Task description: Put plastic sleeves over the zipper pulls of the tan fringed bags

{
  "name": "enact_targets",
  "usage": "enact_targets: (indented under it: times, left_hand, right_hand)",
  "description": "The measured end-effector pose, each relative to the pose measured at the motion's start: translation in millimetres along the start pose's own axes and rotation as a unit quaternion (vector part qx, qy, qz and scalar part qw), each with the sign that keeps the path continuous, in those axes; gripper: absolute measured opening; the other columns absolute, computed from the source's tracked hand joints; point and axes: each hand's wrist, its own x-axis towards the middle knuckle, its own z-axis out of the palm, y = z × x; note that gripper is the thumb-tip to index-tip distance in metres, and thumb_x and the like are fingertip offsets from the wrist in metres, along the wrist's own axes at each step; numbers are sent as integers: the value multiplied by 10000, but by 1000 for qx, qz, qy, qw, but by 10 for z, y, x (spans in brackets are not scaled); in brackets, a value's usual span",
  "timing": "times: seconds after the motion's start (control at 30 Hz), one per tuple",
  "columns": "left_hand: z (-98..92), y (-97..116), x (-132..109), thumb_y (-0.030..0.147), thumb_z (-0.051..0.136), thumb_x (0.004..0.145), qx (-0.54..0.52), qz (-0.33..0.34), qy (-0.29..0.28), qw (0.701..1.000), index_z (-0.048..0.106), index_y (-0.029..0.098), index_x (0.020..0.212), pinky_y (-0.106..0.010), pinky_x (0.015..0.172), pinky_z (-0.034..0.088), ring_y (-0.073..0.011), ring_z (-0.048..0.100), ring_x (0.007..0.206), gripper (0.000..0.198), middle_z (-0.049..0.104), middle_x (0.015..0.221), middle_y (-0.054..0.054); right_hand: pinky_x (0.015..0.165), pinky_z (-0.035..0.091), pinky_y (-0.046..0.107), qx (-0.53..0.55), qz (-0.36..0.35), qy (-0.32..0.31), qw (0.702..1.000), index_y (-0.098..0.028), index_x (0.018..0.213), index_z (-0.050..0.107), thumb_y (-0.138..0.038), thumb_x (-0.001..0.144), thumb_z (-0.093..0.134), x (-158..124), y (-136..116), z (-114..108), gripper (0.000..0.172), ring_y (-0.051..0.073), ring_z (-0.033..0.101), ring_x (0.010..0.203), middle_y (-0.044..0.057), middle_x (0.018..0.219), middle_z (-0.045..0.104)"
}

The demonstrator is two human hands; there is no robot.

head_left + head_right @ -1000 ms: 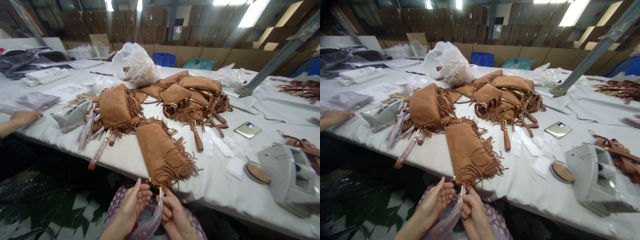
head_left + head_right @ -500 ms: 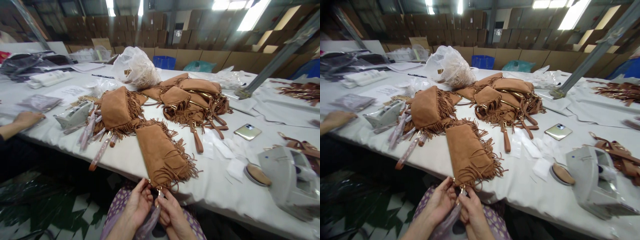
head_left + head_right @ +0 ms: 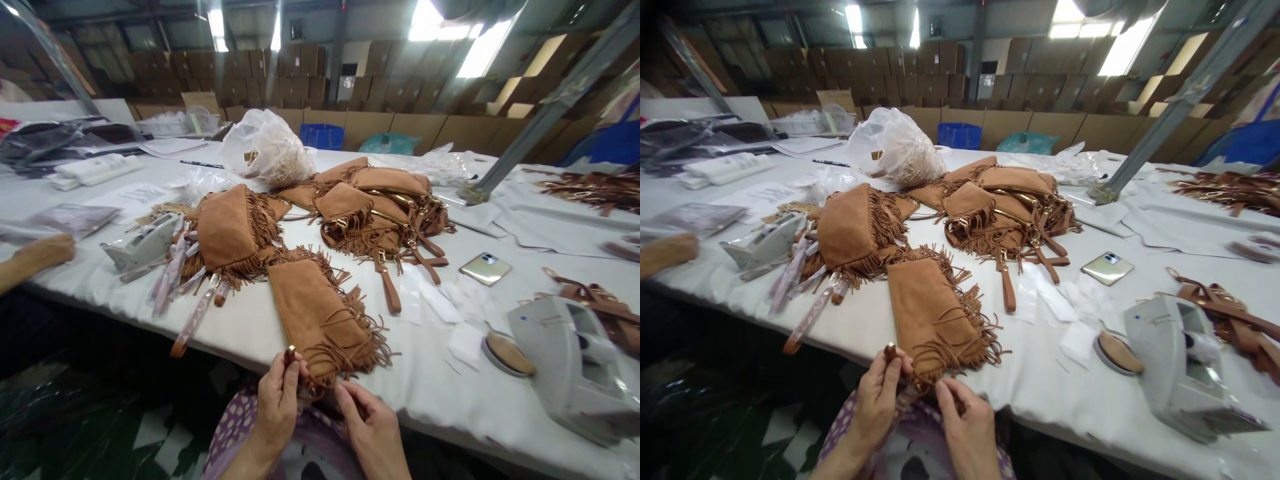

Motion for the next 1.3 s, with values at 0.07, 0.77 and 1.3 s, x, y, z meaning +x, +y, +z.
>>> enact_targets:
  times: [0.07,0.77,1.3]
  left_hand:
    - [91,-29,16,296,389,949,65,69,-18,995,593,179,994,-291,711,486,-184,611,760,239,647,819,-53]
    - [574,167,203,366,375,945,-9,47,-420,906,574,208,877,-200,714,438,-165,580,783,264,625,814,-21]
    - [844,-264,191,621,562,751,-118,-120,-183,969,576,197,688,-198,476,405,-133,470,487,429,495,511,36]
  right_hand:
    - [589,501,262,7,-32,6,999,-180,925,717,-451,790,620,29,-97,-36,318,190,615,617,46,712,694]
    - [693,479,266,-190,-335,9,923,-196,957,618,-210,951,370,131,2,-528,248,174,633,763,53,821,697]
    - [721,455,317,-545,141,218,798,-119,938,678,-337,895,488,984,368,-2513,292,274,658,873,172,937,698]
